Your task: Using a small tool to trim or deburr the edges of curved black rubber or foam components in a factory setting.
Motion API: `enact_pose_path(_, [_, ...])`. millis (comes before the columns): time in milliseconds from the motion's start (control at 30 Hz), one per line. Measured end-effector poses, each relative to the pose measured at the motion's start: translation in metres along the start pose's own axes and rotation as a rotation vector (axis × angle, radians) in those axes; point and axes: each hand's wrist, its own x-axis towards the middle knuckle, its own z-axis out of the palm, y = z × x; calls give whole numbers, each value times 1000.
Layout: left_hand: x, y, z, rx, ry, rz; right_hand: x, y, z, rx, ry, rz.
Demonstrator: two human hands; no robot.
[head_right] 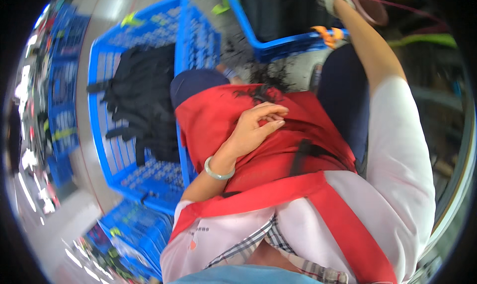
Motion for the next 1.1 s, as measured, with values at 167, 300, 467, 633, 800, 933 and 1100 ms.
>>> enact_pose_path(167, [-56, 40, -75, -386, 176, 83, -31, -15, 45, 51, -241, -118])
enact_pose_path(300, [-94, -15, -202, -564, 780, 228, -52, -45, 53, 262, -316, -99])
enact_pose_path(467, [-125, -209, -310, -551, 1121, -386, -134, -99, 100, 231, -409, -73])
enact_pose_path(633, [-92, -320, -326, -533, 1196, -561, -157, -75, 149, 235, -495, -51])
enact_pose_path(800, [-33, -311, -328, -556, 1196, -463, -129, -53, 168, -152, -569, -280])
enact_pose_path(933, [-45, -246, -327, -673, 1163, -368, -117, -40, 178, -299, -523, -825])
enact_pose_path(1100, [-142, -97, -292, -1097, 860, 137, -184, -101, 185, -93, -489, -532])
